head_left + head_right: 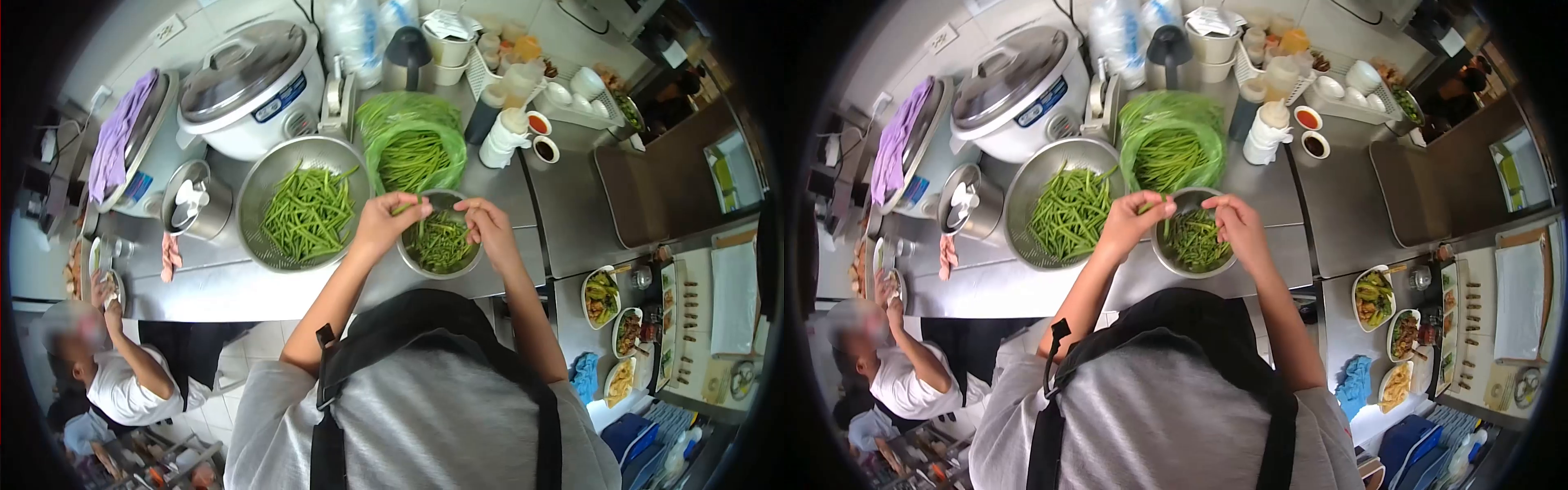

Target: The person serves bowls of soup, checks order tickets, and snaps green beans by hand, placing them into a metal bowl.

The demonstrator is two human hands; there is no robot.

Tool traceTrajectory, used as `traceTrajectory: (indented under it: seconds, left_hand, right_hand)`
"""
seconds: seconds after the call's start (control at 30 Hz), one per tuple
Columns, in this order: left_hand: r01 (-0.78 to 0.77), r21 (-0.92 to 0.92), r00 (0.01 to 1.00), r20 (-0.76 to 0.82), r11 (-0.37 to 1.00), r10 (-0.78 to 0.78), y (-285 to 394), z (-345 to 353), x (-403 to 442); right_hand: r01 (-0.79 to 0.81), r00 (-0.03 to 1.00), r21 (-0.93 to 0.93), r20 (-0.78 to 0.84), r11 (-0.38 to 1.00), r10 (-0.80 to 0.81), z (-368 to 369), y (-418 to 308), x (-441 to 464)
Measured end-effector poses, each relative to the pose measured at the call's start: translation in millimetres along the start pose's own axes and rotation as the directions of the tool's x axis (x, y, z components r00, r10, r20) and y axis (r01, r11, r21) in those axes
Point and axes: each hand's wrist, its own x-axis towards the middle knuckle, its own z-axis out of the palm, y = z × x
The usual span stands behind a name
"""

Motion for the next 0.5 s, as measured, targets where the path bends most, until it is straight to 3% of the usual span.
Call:
traceTrajectory:
  seconds: [0.17,0.3,0.4,0.43,0.5]
  left_hand:
    - [-0.119,-0.107,0.989,-0.106,0.987,0.108,-9.7,14.5,11.0]
    - [-0.128,-0.104,0.982,-0.154,0.986,0.111,-14.1,20.4,10.2]
    - [-0.114,-0.104,0.985,-0.140,0.988,0.099,-26.0,23.0,11.1]
    - [-0.108,-0.183,0.992,-0.090,0.977,0.093,-27.5,24.1,10.2]
    - [0.048,-0.323,0.998,-0.033,0.945,-0.062,-30.5,31.0,6.4]
  right_hand:
    - [-0.085,0.985,-0.029,0.145,0.996,0.088,26.4,3.3,-8.3]
    - [0.134,0.990,-0.265,0.076,0.955,-0.118,34.5,5.9,-8.7]
    - [0.308,0.951,-0.534,0.164,0.787,-0.261,35.8,-9.8,-14.4]
    - [0.358,0.934,-0.533,0.184,0.767,-0.307,37.1,-10.4,-15.2]
    - [0.459,0.887,-0.522,0.225,0.719,-0.403,40.9,-10.4,-16.2]
